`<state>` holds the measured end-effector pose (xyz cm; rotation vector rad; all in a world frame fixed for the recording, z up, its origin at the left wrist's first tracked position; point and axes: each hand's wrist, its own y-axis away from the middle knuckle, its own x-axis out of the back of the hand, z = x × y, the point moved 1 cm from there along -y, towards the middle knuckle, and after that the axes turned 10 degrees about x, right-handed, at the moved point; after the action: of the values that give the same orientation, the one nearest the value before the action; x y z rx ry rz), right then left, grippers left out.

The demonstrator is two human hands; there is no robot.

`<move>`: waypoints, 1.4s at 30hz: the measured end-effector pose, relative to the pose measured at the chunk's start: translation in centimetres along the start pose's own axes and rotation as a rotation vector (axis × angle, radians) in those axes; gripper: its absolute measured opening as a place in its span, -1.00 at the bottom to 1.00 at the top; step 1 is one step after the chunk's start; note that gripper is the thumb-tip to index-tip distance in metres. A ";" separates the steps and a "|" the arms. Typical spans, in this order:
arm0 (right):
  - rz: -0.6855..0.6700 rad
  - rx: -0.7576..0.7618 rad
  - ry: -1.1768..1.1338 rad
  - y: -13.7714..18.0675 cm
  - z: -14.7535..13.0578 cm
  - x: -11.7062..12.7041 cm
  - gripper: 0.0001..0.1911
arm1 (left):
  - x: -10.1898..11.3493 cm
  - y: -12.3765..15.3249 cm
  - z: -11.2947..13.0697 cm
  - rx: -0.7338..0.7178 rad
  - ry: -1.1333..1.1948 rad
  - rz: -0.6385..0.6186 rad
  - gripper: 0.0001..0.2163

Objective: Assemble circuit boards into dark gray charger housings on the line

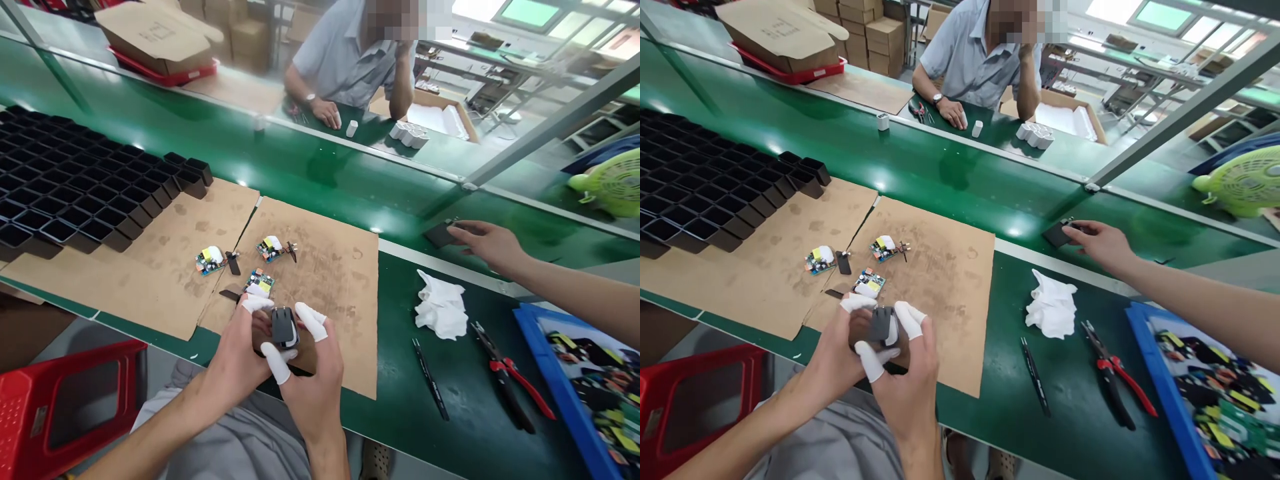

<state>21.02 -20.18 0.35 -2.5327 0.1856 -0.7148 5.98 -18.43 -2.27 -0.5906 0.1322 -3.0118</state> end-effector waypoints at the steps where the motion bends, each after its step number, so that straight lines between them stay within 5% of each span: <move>1: 0.033 0.055 0.033 -0.1 -0.3 -0.1 -0.42 | 0.1 -0.3 0.2 0.041 0.025 -0.050 -0.56; 7: 0.122 0.222 0.201 -0.7 -1.8 -0.6 -0.69 | 0.4 -1.5 0.6 0.151 0.126 -0.206 -0.72; 22: 0.039 0.323 0.430 0.6 -1.7 -0.7 -0.69 | 0.3 -1.8 0.7 0.164 0.190 -0.236 -0.88; 30: -0.051 0.274 0.503 0.5 -1.9 -0.2 -0.88 | 0.1 -1.6 0.4 0.166 0.193 -0.233 -0.83; 42: -0.167 0.391 0.593 0.8 -1.8 0.7 -0.78 | -0.6 -1.3 0.5 0.139 0.145 -0.203 -0.71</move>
<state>20.68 -21.79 1.56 -1.9258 0.0247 -1.4068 6.63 -17.09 -1.91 -0.3956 -0.1382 -3.2232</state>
